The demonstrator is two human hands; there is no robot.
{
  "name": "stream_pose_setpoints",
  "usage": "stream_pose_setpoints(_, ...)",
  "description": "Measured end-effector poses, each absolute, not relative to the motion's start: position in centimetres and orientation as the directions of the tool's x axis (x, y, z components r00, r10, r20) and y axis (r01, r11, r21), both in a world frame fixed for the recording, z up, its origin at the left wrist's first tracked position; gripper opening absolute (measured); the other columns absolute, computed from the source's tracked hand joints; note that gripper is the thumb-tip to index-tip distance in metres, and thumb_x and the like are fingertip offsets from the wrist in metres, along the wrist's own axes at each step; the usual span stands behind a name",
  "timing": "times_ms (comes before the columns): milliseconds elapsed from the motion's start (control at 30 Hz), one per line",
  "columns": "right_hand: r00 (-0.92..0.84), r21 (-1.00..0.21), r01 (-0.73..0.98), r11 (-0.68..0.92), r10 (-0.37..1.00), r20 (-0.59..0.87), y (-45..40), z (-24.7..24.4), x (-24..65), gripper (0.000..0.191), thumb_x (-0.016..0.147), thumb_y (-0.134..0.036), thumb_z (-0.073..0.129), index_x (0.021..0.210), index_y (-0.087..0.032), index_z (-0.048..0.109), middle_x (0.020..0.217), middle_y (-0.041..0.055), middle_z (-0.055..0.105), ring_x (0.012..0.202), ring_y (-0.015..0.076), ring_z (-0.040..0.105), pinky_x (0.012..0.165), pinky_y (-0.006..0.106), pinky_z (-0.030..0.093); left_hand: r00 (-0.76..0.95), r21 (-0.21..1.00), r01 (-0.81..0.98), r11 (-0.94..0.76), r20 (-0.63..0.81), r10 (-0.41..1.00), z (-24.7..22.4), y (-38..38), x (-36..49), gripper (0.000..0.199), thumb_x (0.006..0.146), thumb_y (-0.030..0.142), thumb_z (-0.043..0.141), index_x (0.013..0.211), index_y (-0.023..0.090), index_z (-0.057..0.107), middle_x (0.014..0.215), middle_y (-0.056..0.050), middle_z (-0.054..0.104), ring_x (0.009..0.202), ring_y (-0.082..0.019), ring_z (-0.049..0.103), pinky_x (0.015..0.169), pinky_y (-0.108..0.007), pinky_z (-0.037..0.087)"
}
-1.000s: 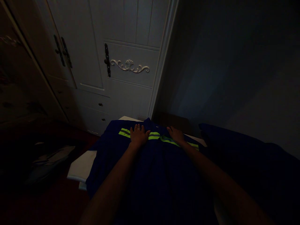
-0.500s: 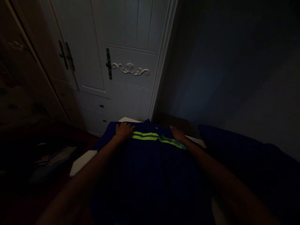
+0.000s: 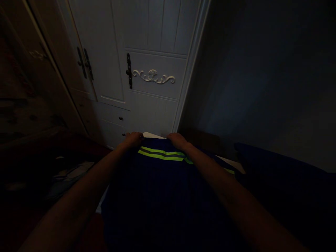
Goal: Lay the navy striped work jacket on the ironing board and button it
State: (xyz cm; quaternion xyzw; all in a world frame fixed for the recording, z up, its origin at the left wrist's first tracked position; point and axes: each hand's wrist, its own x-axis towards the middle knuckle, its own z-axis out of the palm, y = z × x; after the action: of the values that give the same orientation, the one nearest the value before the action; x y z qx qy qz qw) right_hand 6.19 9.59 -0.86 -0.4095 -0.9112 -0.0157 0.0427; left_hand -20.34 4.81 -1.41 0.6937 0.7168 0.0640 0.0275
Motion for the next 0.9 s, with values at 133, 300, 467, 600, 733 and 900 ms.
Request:
stream_pose_setpoints(133, -0.577, 0.017, 0.816, 0.578, 0.811, 0.100, 11.2, -1.0, 6.6, 0.027, 0.091, -0.013, 0.049, 0.103, -0.016, 0.074, 0.111, 0.0163, 0.071, 0.108, 0.0286, 0.064, 0.094, 0.036, 0.046, -0.087, 0.168, 0.983, 0.073, 0.077, 0.993, -1.1, 4.8, -21.4, 0.037, 0.092, 0.045, 0.044, 0.104, 0.021, 0.069, 0.109, -0.012, 0.072, 0.099, -0.024, 0.065, 0.078, -0.030, 0.046)
stream_pose_setpoints(300, -0.498, 0.003, 0.865, 0.502, 0.858, 0.129, 11.9, -1.3, 7.6, 0.030, 0.091, -0.012, 0.050, 0.114, -0.015, 0.069, 0.114, 0.0170, 0.070, 0.111, 0.0269, 0.063, 0.094, 0.034, 0.045, -0.219, 0.123, 0.972, 0.201, 0.148, 0.965, -1.8, 4.5, -21.8, 0.047, 0.096, 0.046, 0.034, 0.105, 0.014, 0.067, 0.110, -0.020, 0.069, 0.098, -0.031, 0.065, 0.078, -0.037, 0.048)
stream_pose_setpoints(467, -0.638, -0.086, 0.751, 0.654, 0.754, 0.159, 9.7, -2.9, 6.7, 0.036, 0.100, -0.026, 0.043, 0.133, -0.019, 0.056, 0.133, 0.0108, 0.061, 0.122, 0.0188, 0.056, 0.103, 0.030, 0.041, -0.130, 0.057, 0.991, 0.118, 0.343, 0.930, -1.8, 4.3, -19.8, 0.046, 0.098, 0.038, 0.028, 0.113, 0.012, 0.063, 0.118, -0.019, 0.064, 0.107, -0.031, 0.061, 0.088, -0.041, 0.045)
stream_pose_setpoints(600, -0.762, -0.214, 0.596, 0.774, 0.629, 0.153, 8.2, -4.7, 6.0, 0.044, 0.100, -0.036, 0.043, 0.136, -0.013, 0.054, 0.147, 0.0160, 0.047, 0.137, 0.0239, 0.042, 0.114, 0.039, 0.032, 0.183, 0.069, 0.974, -0.216, 0.329, 0.926, -0.8, 4.9, -16.0, 0.042, 0.097, 0.030, 0.031, 0.124, 0.016, 0.060, 0.126, -0.013, 0.063, 0.114, -0.026, 0.058, 0.095, -0.039, 0.041)
stream_pose_setpoints(733, -0.832, -0.315, 0.452, 0.835, 0.522, 0.190, 7.5, -5.0, 6.0, 0.044, 0.097, -0.031, 0.047, 0.138, -0.015, 0.050, 0.147, 0.0151, 0.047, 0.135, 0.0236, 0.044, 0.113, 0.043, 0.033, 0.250, 0.127, 0.952, -0.279, 0.205, 0.946, -0.9, 6.0, -12.3, 0.037, 0.094, 0.032, 0.040, 0.114, 0.018, 0.068, 0.115, -0.012, 0.069, 0.105, -0.024, 0.063, 0.089, -0.033, 0.044)
stream_pose_setpoints(900, -0.807, -0.397, 0.443, 0.804, 0.550, 0.215, 6.7, -3.2, 7.6, 0.036, 0.099, -0.028, 0.043, 0.127, -0.013, 0.059, 0.125, 0.0131, 0.064, 0.115, 0.0213, 0.059, 0.100, 0.037, 0.044, 0.182, 0.195, 0.957, -0.213, 0.167, 0.969, -2.3, 7.2, -10.3, 0.040, 0.095, 0.038, 0.040, 0.122, 0.022, 0.065, 0.119, -0.012, 0.070, 0.110, -0.026, 0.063, 0.090, -0.036, 0.045)
